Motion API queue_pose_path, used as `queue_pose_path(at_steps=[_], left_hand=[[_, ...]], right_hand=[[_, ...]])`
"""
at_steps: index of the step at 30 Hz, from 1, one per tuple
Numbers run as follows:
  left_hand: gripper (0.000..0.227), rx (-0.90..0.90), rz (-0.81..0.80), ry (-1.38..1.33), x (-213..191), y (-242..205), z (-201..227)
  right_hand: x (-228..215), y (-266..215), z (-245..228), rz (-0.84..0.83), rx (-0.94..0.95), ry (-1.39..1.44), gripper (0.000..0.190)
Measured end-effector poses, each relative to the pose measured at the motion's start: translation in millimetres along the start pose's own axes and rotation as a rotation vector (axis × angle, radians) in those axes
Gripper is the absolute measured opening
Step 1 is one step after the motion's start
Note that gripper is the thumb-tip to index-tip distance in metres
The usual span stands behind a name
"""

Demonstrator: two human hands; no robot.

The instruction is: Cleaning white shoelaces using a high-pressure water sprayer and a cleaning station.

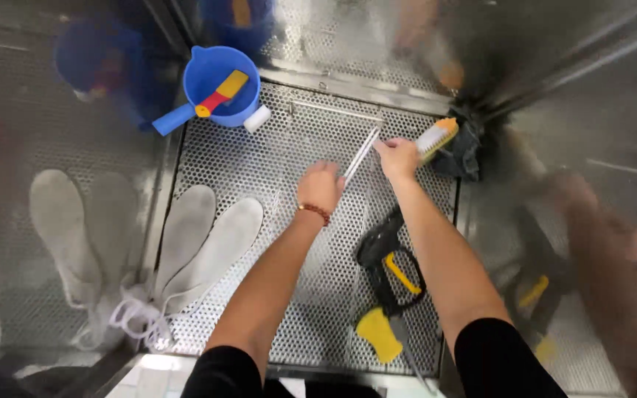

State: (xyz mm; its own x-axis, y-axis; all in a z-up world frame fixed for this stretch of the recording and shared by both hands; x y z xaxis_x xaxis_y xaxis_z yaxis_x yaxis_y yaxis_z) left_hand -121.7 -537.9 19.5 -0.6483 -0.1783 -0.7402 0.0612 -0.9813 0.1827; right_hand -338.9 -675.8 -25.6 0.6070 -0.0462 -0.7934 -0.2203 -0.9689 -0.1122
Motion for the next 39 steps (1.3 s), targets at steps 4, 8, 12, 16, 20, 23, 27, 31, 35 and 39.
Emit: queue_pose_path(at_steps=[4,8,12,16,20,23,27,31,35,39], left_hand=[[0.021,-0.036,-0.055,0.038,20.7,14.1,-5.9],[0.017,-0.003,-0.013,0.049,15.2,18.6,0.9],[0.013,-0.033,-0.059,0.077,19.6,25.2,1.5],[0.013,-0.039,-0.103,0.129,35.7,38.6,-10.7],[0.015,-0.029,-0.016,0.115,32.5,49.6,-17.6],[0.014,-0.106,0.031,0.021,27.9,59.7,-25.7],[0.010,-0.279,0.082,-0.134,17.5,67.2,-44.2],[0.015,-0.328,0.089,-0.151,14.4,69.5,-60.1],[0.018,-0.240,0.186,-0.143,7.2,71.1,-59.6],[0.015,-0.303,0.166,-0.263,-4.6,71.7,-43.0]], right_hand=[[2.0,11.7,-7.2,0.084,0.074,-0.063,0.035],[-6.5,7.0,-13.9,0.075,0.044,-0.039,0.028],[-15.9,-8.0,-32.7,0.056,0.014,-0.082,0.027],[-16.7,-6.9,-31.6,0.122,-0.097,-0.135,0.024],[-18.8,-8.4,-27.7,0.112,-0.174,-0.226,0.020],[-15.9,-9.2,-20.3,0.123,-0.237,-0.255,0.018],[-18.1,-17.0,-16.9,0.192,-0.339,-0.226,0.017],[-40.7,-31.5,-39.9,0.199,-0.322,-0.073,0.021],[-34.1,-33.8,-37.3,0.243,-0.427,-0.032,0.013],[-30.0,-43.5,-30.6,0.328,-0.513,-0.098,0.007]])
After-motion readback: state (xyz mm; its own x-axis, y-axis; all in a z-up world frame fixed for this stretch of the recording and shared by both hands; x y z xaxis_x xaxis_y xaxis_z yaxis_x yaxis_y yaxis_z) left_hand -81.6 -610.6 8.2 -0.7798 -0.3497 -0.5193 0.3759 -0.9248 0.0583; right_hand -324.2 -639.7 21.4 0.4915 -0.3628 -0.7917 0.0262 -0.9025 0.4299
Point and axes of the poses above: each hand's wrist, its own y-axis towards the middle knuckle, its own x-axis out of the palm, z = x × y, the point moved 10 cm from there along y, towards the middle knuckle, and after that the axes turned 7 degrees about x, right-handed, at the moved point
